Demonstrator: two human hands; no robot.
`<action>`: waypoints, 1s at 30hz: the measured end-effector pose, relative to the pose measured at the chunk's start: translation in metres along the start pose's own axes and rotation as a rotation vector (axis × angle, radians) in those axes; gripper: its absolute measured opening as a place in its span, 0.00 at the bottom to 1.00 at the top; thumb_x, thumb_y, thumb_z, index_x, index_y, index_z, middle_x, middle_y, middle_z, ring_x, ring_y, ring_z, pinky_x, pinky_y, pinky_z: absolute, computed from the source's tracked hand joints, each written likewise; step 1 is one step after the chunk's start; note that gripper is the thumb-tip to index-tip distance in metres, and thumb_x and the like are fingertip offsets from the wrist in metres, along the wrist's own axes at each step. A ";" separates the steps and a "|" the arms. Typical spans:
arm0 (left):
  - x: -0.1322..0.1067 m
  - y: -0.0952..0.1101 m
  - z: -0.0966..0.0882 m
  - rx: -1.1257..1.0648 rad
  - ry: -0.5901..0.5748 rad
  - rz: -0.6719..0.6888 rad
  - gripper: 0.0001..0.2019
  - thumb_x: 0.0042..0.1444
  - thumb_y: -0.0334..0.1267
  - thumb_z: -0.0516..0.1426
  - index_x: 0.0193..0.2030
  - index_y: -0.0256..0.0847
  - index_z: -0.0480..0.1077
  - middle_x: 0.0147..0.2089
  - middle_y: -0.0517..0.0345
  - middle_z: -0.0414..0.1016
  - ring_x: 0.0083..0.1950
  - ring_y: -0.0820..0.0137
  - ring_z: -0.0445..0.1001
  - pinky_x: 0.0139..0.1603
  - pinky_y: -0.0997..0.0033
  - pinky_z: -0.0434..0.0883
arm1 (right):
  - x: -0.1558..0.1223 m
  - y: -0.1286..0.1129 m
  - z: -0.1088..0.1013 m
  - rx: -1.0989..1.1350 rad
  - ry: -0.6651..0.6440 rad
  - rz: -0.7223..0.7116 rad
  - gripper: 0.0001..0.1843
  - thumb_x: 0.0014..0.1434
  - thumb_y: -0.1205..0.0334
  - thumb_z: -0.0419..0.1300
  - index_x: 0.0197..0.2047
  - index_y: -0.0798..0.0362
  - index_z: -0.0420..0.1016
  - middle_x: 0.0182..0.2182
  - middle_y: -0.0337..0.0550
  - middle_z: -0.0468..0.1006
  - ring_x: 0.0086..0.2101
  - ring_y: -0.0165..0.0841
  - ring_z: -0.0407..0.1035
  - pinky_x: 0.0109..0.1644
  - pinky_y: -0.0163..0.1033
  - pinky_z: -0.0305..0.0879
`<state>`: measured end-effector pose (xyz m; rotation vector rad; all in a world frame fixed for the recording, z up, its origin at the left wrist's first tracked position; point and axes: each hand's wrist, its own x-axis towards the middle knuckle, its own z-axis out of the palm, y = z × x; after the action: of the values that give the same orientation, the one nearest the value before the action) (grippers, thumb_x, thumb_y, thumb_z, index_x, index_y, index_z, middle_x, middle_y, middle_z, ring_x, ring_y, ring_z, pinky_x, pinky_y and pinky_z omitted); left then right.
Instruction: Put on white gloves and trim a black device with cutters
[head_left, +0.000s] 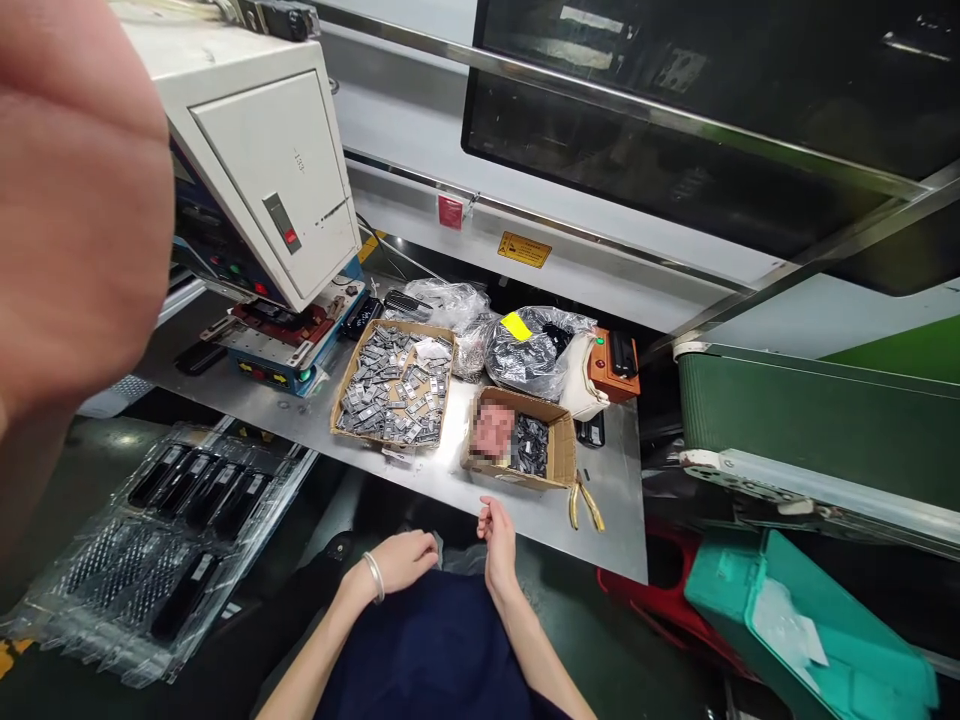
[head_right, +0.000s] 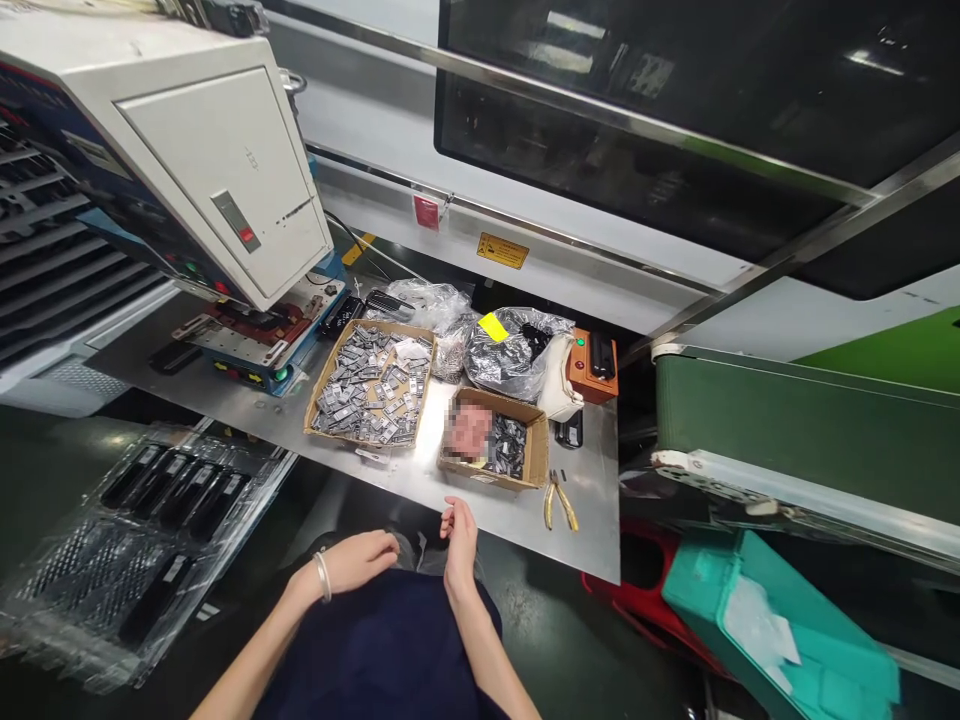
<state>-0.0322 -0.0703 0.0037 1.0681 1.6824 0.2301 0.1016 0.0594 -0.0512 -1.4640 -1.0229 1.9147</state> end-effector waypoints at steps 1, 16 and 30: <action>0.000 0.000 0.000 0.001 0.002 0.001 0.12 0.71 0.38 0.50 0.50 0.35 0.73 0.50 0.48 0.77 0.53 0.62 0.75 0.60 0.53 0.70 | 0.000 0.000 0.000 -0.001 0.000 -0.002 0.25 0.42 0.39 0.68 0.33 0.52 0.79 0.22 0.36 0.67 0.23 0.29 0.56 0.25 0.35 0.53; -0.002 0.011 -0.005 0.006 -0.019 -0.002 0.11 0.71 0.36 0.51 0.49 0.36 0.73 0.48 0.50 0.77 0.51 0.63 0.76 0.58 0.54 0.71 | 0.002 0.003 0.000 0.004 0.012 -0.002 0.25 0.42 0.39 0.69 0.33 0.52 0.79 0.22 0.35 0.67 0.22 0.28 0.56 0.24 0.35 0.53; 0.000 0.007 -0.002 0.009 -0.012 0.016 0.11 0.71 0.37 0.51 0.49 0.36 0.73 0.49 0.49 0.77 0.52 0.62 0.75 0.59 0.53 0.71 | 0.002 0.001 -0.001 0.019 0.010 0.015 0.25 0.40 0.40 0.70 0.33 0.53 0.79 0.22 0.34 0.66 0.22 0.28 0.56 0.25 0.34 0.52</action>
<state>-0.0305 -0.0655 0.0085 1.0881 1.6662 0.2261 0.1017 0.0609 -0.0534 -1.4730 -0.9898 1.9207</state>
